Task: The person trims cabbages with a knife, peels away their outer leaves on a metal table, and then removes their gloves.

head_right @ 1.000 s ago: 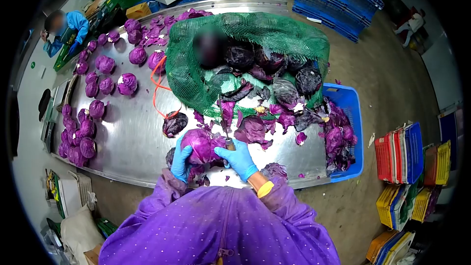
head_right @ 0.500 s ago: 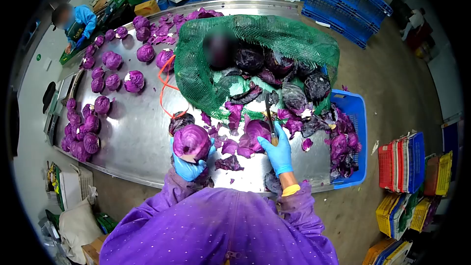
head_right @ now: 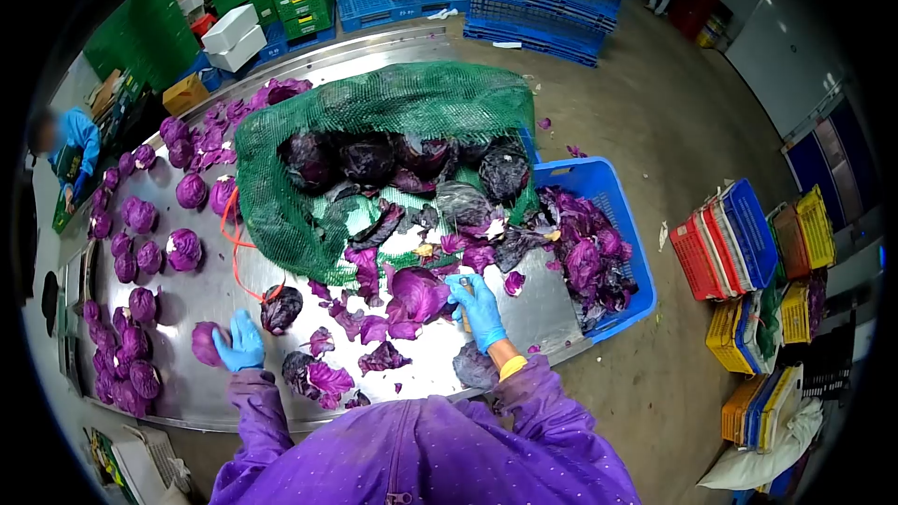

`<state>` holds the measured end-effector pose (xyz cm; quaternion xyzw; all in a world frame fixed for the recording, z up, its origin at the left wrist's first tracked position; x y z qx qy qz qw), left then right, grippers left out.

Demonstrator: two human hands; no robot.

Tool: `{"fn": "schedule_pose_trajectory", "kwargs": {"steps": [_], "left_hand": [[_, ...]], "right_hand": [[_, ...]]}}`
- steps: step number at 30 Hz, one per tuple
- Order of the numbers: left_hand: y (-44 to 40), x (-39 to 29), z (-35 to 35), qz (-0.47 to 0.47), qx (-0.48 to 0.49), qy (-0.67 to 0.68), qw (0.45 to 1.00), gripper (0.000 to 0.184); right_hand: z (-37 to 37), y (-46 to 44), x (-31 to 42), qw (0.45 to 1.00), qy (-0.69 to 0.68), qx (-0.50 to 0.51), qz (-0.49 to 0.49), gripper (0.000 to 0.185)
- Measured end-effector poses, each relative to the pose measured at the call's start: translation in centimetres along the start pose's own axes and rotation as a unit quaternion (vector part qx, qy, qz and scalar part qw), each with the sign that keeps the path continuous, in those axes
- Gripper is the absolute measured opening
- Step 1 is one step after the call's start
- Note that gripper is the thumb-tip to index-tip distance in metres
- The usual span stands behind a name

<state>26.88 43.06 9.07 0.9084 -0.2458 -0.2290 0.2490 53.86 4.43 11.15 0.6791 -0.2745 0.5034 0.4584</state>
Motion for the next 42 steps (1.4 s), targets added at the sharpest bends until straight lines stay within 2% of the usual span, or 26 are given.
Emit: {"fn": "schedule_pose_trajectory", "kwargs": {"steps": [2, 4, 6, 8, 10, 11, 12, 14, 15, 16, 18, 20, 21, 24, 26, 27, 28, 30, 31, 34, 36, 38, 39, 40, 42], "left_hand": [[0.8, 5.3, -4.4, 0.033, 0.09, -0.131, 0.987, 0.064], [3.4, 12.4, -9.7, 0.069, 0.208, -0.319, 0.922, 0.056], [8.0, 20.5, -15.7, 0.113, 0.267, -0.482, 0.827, 0.05], [8.8, 28.8, -18.1, 0.127, 0.384, -0.569, 0.716, 0.05], [7.1, 38.5, -18.0, 0.073, 0.54, -0.521, 0.657, 0.06], [7.5, 41.7, -19.3, -0.013, 0.581, -0.589, 0.562, 0.061], [7.8, 44.7, -20.6, -0.1, 0.609, -0.642, 0.456, 0.062], [7.9, 50.3, -22.5, -0.177, 0.635, -0.684, 0.311, 0.064], [6.9, 53.4, -22.1, -0.227, 0.623, -0.696, 0.274, 0.066], [7.1, 54.9, -22.8, -0.18, 0.615, -0.722, 0.26, 0.068], [7.6, 56.5, -23.1, -0.161, 0.566, -0.777, 0.224, 0.072], [7.4, 56.3, -22.1, -0.185, 0.556, -0.759, 0.283, 0.076], [8.7, 54.4, -22.1, -0.157, 0.557, -0.748, 0.324, 0.074], [9.3, 49.0, -18.0, -0.324, 0.625, -0.591, 0.394, 0.06], [7.3, 46.5, -13.7, -0.224, 0.516, -0.589, 0.581, 0.059], [7.4, 46.1, -13.3, -0.181, 0.431, -0.572, 0.674, 0.058], [7.5, 45.8, -13.5, -0.161, 0.37, -0.579, 0.709, 0.064], [7.7, 45.9, -14.3, -0.167, 0.326, -0.67, 0.646, 0.074], [7.8, 45.8, -15.0, -0.093, 0.313, -0.677, 0.66, 0.082], [4.7, 46.9, -14.2, 0.051, 0.36, -0.563, 0.742, 0.083], [3.9, 46.4, -13.2, 0.025, 0.41, -0.544, 0.732, 0.081], [5.2, 45.0, -13.0, -0.035, 0.475, -0.562, 0.676, 0.08], [6.7, 43.9, -13.5, -0.139, 0.507, -0.621, 0.582, 0.083], [8.3, 43.2, -14.1, -0.183, 0.575, -0.583, 0.543, 0.084], [11.9, 40.8, -15.2, -0.233, 0.637, -0.608, 0.413, 0.085]], "right_hand": [[0.8, -0.5, -0.2, 1.0, -0.018, 0.015, -0.007, 0.029], [1.8, -0.6, -0.6, 0.999, -0.03, 0.028, -0.014, 0.03], [3.0, -0.2, 0.2, 0.998, -0.053, -0.011, -0.019, 0.026], [4.7, 0.1, -0.3, 0.994, -0.094, -0.054, -0.021, 0.022], [6.5, 1.1, -0.3, 0.992, -0.093, -0.076, -0.033, 0.023], [7.3, 1.8, -0.2, 0.991, -0.103, -0.076, -0.028, 0.024], [8.0, 2.7, -0.1, 0.991, -0.111, -0.075, -0.024, 0.026], [9.3, 4.4, -1.3, 0.985, -0.149, -0.074, -0.041, 0.029], [9.9, 5.4, -1.7, 0.987, -0.139, -0.067, -0.044, 0.031], [10.3, 6.3, -2.3, 0.988, -0.13, -0.06, -0.048, 0.033], [11.2, 7.1, -3.7, 0.986, -0.144, -0.073, -0.046, 0.034], [11.7, 7.6, -5.5, 0.982, -0.154, -0.091, -0.059, 0.033], [11.9, 7.4, -5.9, 0.98, -0.155, -0.096, -0.086, 0.032], [12.2, 5.9, -5.1, 0.984, -0.141, -0.077, -0.073, 0.032], [12.2, 4.2, -4.2, 0.987, -0.139, -0.066, -0.048, 0.032], [12.1, 3.2, -3.4, 0.987, -0.135, -0.065, -0.05, 0.032], [12.1, 2.5, -2.7, 0.988, -0.129, -0.065, -0.051, 0.031], [11.8, 1.3, -0.7, 0.991, -0.118, -0.06, -0.023, 0.033], [11.7, 1.0, 0.2, 0.992, -0.112, -0.056, -0.005, 0.034], [11.2, 1.4, 1.5, 0.989, -0.124, -0.075, 0.01, 0.034], [10.7, 2.0, 0.6, 0.984, -0.16, -0.074, 0.003, 0.036], [10.3, 2.4, -0.1, 0.983, -0.168, -0.077, -0.012, 0.036], [10.3, 2.3, 0.0, 0.978, -0.185, -0.094, -0.008, 0.04], [10.4, 1.9, 1.3, 0.981, -0.17, -0.091, -0.01, 0.043], [10.4, 0.4, 3.6, 0.983, -0.143, -0.103, 0.042, 0.044]]}}
Point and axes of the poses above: each hand's wrist, its own y-axis away from the middle knuckle, its own z-axis out of the back of the hand, x = y × z, the point moved 3 cm from there along -y, towards the middle knuckle, and after that the axes turned 5 degrees about y, right-handed, at the moved point
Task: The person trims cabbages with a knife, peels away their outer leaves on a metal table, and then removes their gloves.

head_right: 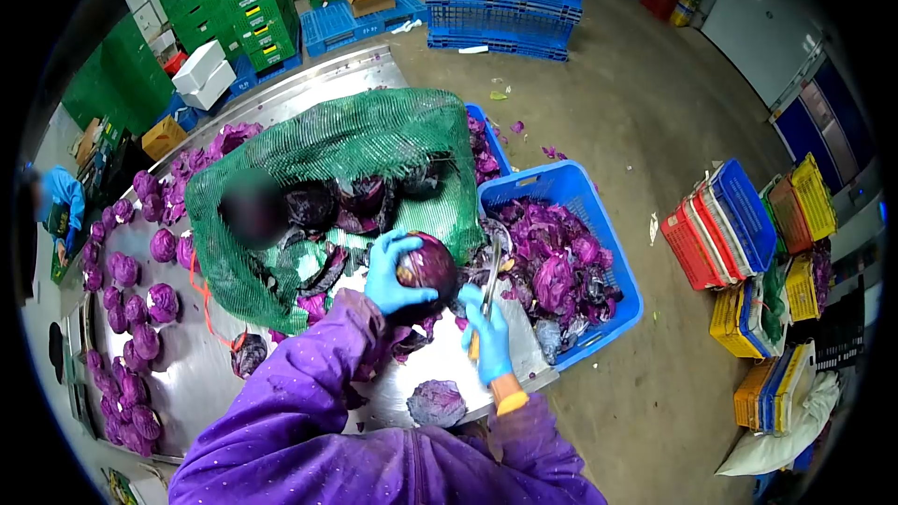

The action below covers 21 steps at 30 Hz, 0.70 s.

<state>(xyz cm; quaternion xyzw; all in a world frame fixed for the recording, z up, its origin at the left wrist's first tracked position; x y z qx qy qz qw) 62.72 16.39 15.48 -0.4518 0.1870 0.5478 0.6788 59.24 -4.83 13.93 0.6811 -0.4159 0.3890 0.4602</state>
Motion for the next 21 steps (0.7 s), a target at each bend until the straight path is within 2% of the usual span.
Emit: {"fn": "schedule_pose_trajectory", "kwargs": {"steps": [1, 3, 4, 6, 8, 9, 10, 12, 14, 16, 17, 18, 19, 20, 21], "left_hand": [[0.6, -1.6, 0.8, -0.031, 0.046, -0.042, 0.998, 0.086], [2.4, -3.5, 2.3, -0.076, 0.11, -0.016, 0.991, 0.087], [3.6, -4.2, 3.2, -0.082, 0.137, -0.008, 0.987, 0.087], [6.7, -5.3, 5.4, -0.064, 0.144, 0.001, 0.988, 0.08], [10.8, -4.8, 7.0, -0.013, 0.059, 0.089, 0.994, 0.076], [13.3, -4.1, 7.5, 0.057, -0.018, 0.09, 0.994, 0.077], [15.9, -2.7, 7.5, 0.158, -0.124, 0.127, 0.971, 0.078], [20.1, -1.8, 7.0, 0.348, -0.233, 0.264, 0.869, 0.078], [22.4, -1.7, 7.5, 0.377, -0.268, 0.224, 0.858, 0.079], [23.6, -2.0, 8.0, 0.393, -0.272, 0.178, 0.86, 0.082], [23.5, -2.2, 8.0, 0.378, -0.294, 0.205, 0.853, 0.084], [23.5, -2.4, 8.1, 0.392, -0.291, 0.245, 0.838, 0.085], [23.4, -2.7, 8.3, 0.389, -0.287, 0.245, 0.841, 0.084], [23.4, -2.9, 8.4, 0.383, -0.283, 0.246, 0.844, 0.083], [23.6, -2.9, 8.5, 0.385, -0.278, 0.247, 0.844, 0.084]], "right_hand": [[-0.6, -1.4, 0.4, 0.999, 0.026, -0.013, 0.043, 0.043], [-1.9, -2.9, 1.3, 0.999, 0.034, 0.026, 0.017, 0.041], [-2.5, -2.9, 0.5, 0.996, 0.007, 0.079, -0.044, 0.046], [-4.6, -1.2, -0.7, 0.974, 0.137, 0.146, -0.104, 0.051], [-6.4, 1.0, -4.6, 0.973, 0.078, 0.15, -0.159, 0.053], [-7.3, 2.2, -6.4, 0.965, 0.091, 0.165, -0.182, 0.052], [-8.1, 3.4, -7.9, 0.957, 0.105, 0.181, -0.203, 0.051], [-9.8, 5.5, -9.4, 0.958, 0.092, 0.173, -0.21, 0.04], [-10.5, 6.5, -9.7, 0.935, 0.146, 0.229, -0.229, 0.039], [-10.7, 6.8, -9.5, 0.933, 0.174, 0.228, -0.217, 0.037], [-10.8, 7.0, -9.0, 0.948, 0.174, 0.202, -0.174, 0.034], [-9.9, 6.4, -9.9, 0.933, 0.226, 0.253, -0.12, 0.033], [-9.5, 6.1, -10.2, 0.913, 0.308, 0.268, 0.01, 0.033], [-9.5, 5.9, -10.0, 0.87, 0.382, 0.277, 0.143, 0.033], [-9.6, 5.9, -9.7, 0.846, 0.43, 0.295, 0.114, 0.03]]}}
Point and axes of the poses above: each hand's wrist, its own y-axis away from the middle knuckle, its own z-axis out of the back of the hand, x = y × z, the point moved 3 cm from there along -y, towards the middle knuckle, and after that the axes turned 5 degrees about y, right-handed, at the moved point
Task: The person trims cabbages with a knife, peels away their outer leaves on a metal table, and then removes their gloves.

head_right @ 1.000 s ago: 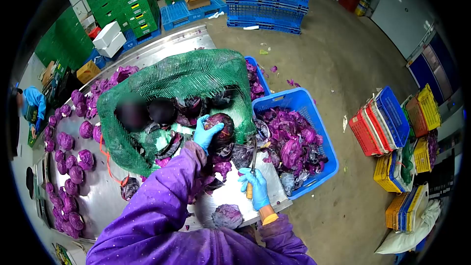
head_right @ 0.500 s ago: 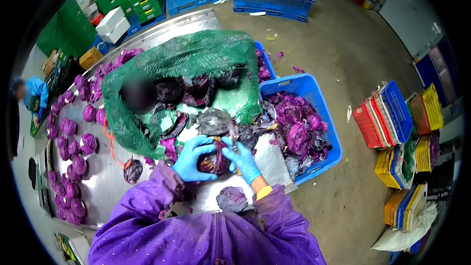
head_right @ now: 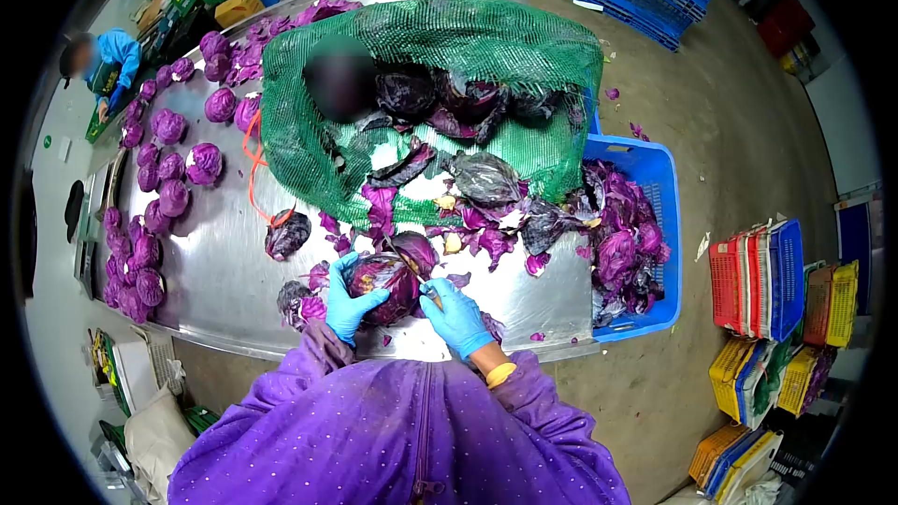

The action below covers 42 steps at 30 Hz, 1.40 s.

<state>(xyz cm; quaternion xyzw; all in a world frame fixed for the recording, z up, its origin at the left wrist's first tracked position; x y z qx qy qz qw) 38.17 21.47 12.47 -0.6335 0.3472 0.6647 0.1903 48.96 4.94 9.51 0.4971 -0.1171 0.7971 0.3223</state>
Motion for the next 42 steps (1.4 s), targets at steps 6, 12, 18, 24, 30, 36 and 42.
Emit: {"fn": "schedule_pose_trajectory", "kwargs": {"steps": [6, 12, 18, 24, 30, 36, 42], "left_hand": [[1.7, 0.2, -0.4, 0.036, -0.02, 0.051, 0.998, 0.094], [1.6, 1.5, -0.4, -0.03, 0.009, -0.062, 0.998, 0.095], [1.1, 1.4, -0.7, -0.017, 0.012, -0.076, 0.997, 0.095], [0.4, -0.4, -1.3, -0.04, 0.022, -0.177, 0.983, 0.093], [1.2, 0.8, 0.0, -0.019, 0.066, -0.045, 0.997, 0.096], [3.0, -1.6, 3.0, 0.065, 0.066, 0.032, 0.995, 0.098], [2.3, 1.8, 1.7, 0.031, -0.023, 0.009, 0.999, 0.086]], "right_hand": [[-0.6, 1.1, 1.0, 0.995, 0.064, 0.064, -0.039, 0.023], [-0.7, 2.0, 0.8, 0.991, 0.087, 0.084, -0.056, 0.024], [-1.3, 1.8, 0.3, 0.984, 0.125, 0.094, -0.086, 0.026], [-3.1, 0.0, -2.1, 0.965, 0.179, 0.11, -0.154, 0.024], [-3.3, -1.7, -4.0, 0.958, 0.196, 0.134, -0.162, 0.021], [-0.7, -1.5, 0.6, 0.917, -0.248, 0.149, -0.273, 0.024], [-0.2, -1.4, 2.2, 0.916, -0.288, 0.145, -0.239, 0.043]]}}
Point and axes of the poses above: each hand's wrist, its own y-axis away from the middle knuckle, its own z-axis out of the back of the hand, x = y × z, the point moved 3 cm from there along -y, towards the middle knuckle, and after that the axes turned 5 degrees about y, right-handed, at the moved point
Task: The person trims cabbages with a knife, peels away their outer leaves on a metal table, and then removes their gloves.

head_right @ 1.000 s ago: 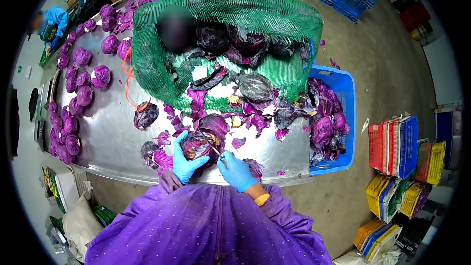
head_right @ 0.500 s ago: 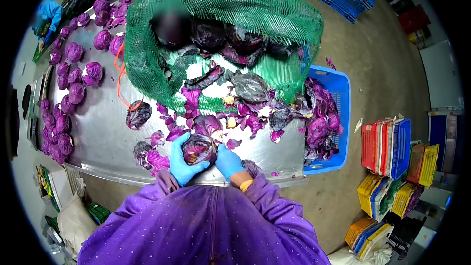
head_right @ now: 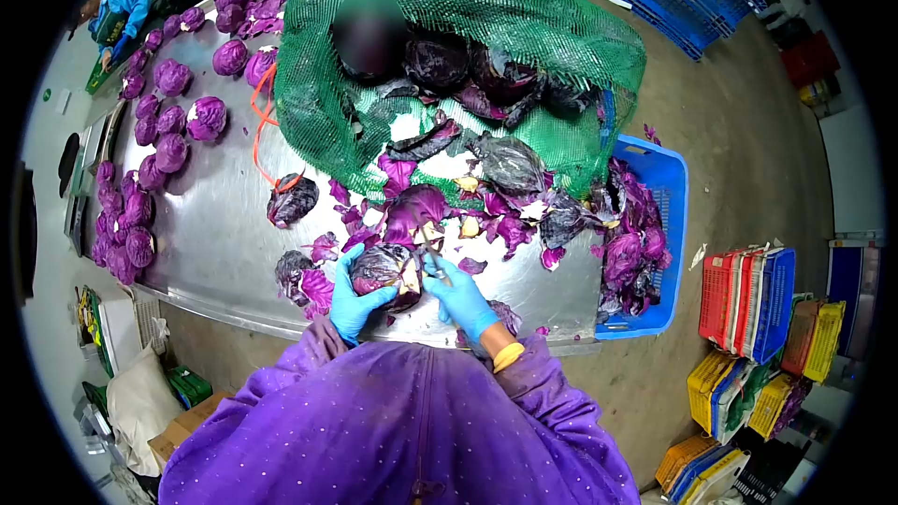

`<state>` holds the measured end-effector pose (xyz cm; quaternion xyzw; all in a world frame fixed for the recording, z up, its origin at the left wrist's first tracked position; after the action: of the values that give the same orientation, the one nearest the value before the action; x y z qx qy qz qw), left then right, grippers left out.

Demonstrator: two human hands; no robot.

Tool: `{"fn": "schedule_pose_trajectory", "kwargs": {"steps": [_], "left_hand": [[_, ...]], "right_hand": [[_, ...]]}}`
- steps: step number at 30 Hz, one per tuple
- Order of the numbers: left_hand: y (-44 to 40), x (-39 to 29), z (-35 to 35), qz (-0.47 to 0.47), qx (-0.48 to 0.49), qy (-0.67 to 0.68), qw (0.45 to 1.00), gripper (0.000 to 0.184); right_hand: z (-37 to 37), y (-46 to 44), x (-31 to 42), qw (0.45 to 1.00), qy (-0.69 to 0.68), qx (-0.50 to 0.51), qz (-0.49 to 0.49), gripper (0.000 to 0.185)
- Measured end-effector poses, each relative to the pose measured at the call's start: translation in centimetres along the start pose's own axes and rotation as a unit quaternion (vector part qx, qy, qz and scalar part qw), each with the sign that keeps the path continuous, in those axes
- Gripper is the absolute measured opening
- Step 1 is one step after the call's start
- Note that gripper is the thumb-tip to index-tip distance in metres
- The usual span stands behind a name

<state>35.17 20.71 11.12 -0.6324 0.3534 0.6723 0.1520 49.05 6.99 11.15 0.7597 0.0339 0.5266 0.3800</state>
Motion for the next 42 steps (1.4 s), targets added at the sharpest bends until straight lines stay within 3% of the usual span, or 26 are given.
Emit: {"fn": "schedule_pose_trajectory", "kwargs": {"steps": [2, 8, 10, 17, 20, 21, 23, 27, 28, 29, 30, 31, 32, 33, 35, 37, 38, 40, 42], "left_hand": [[0.2, -0.9, 0.0, 0.006, -0.015, 0.011, 1.0, 0.081], [-0.1, 0.6, -0.3, -0.033, -0.029, 0.057, 0.997, 0.081], [-0.1, 1.3, 0.3, -0.049, -0.016, 0.04, 0.998, 0.08], [0.3, 1.4, 1.0, -0.054, -0.005, 0.071, 0.996, 0.083], [-0.1, 2.1, 1.0, -0.06, 0.003, 0.06, 0.996, 0.08], [0.0, 2.1, 1.0, -0.054, 0.007, 0.063, 0.997, 0.08], [-0.2, 2.0, 1.0, -0.048, 0.015, 0.069, 0.996, 0.08], [-0.4, 2.4, 2.3, -0.006, 0.056, 0.083, 0.995, 0.084], [0.0, 1.2, 2.4, 0.004, 0.038, 0.108, 0.993, 0.087], [0.6, 0.1, 2.4, 0.017, 0.019, 0.132, 0.991, 0.089], [1.2, -0.4, 2.6, -0.023, 0.001, 0.077, 0.997, 0.092], [1.7, -1.2, 2.4, 0.009, -0.004, 0.065, 0.998, 0.091], [1.6, -1.0, 2.3, 0.038, -0.037, 0.099, 0.994, 0.091], [1.5, -0.7, 2.4, 0.062, -0.069, 0.132, 0.987, 0.091], [1.0, 1.3, 3.5, 0.022, -0.071, 0.07, 0.995, 0.096], [1.2, 1.0, 3.6, 0.003, -0.069, 0.03, 0.997, 0.1], [1.0, 0.9, 3.7, 0.001, -0.067, 0.008, 0.998, 0.101], [0.8, 0.9, 3.6, 0.003, -0.054, -0.038, 0.998, 0.103], [0.5, -1.7, 2.1, 0.0, 0.007, -0.066, 0.998, 0.106]], "right_hand": [[0.8, 0.3, -0.9, 0.997, -0.067, -0.005, -0.029, 0.046], [-0.6, -0.4, -0.6, 0.999, 0.037, 0.01, 0.022, 0.063], [-0.8, 0.1, 1.1, 0.996, 0.047, 0.058, -0.055, 0.064], [-1.7, -0.6, -0.6, 0.995, 0.095, 0.001, 0.038, 0.059], [-1.8, -0.9, -0.1, 0.997, 0.068, -0.024, 0.009, 0.057], [-1.4, -1.4, -0.4, 0.998, 0.027, -0.059, -0.002, 0.041], [1.2, -3.8, -3.7, 0.994, -0.078, -0.065, -0.034, 0.039], [0.4, -2.6, -1.9, 0.995, -0.051, -0.089, -0.006, 0.022], [-0.8, -1.2, -0.3, 0.993, 0.005, -0.119, -0.008, 0.035], [-1.2, -1.0, -0.3, 0.99, 0.084, -0.102, 0.04, 0.045], [-1.7, -0.9, -0.8, 0.977, 0.139, -0.109, 0.12, 0.043], [-2.3, -0.6, -1.1, 0.954, 0.194, -0.113, 0.199, 0.042], [-2.9, -0.2, -1.0, 0.897, 0.304, -0.134, 0.292, 0.04], [-3.5, 0.8, 0.0, 0.964, 0.199, -0.066, 0.161, 0.04], [2.0, -2.8, -5.4, 0.96, 0.186, -0.166, 0.125, 0.041], [5.9, -2.5, -3.8, 0.979, 0.011, -0.204, -0.013, 0.044], [7.4, -2.6, -3.0, 0.959, 0.14, -0.238, 0.068, 0.046], [5.8, -0.8, 0.8, 0.911, 0.228, -0.272, 0.21, 0.059], [2.1, -0.2, 3.9, 0.88, 0.305, -0.228, 0.283, 0.079]]}}
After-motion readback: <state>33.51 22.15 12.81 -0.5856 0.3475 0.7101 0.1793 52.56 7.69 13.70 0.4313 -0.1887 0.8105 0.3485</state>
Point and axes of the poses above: each hand's wrist, its own y-axis away from the middle knuckle, its own z-axis out of the back of the hand, x = y × z, the point moved 3 cm from there along -y, towards the middle knuckle, and after that the axes turned 5 degrees about y, right-handed, at the moved point
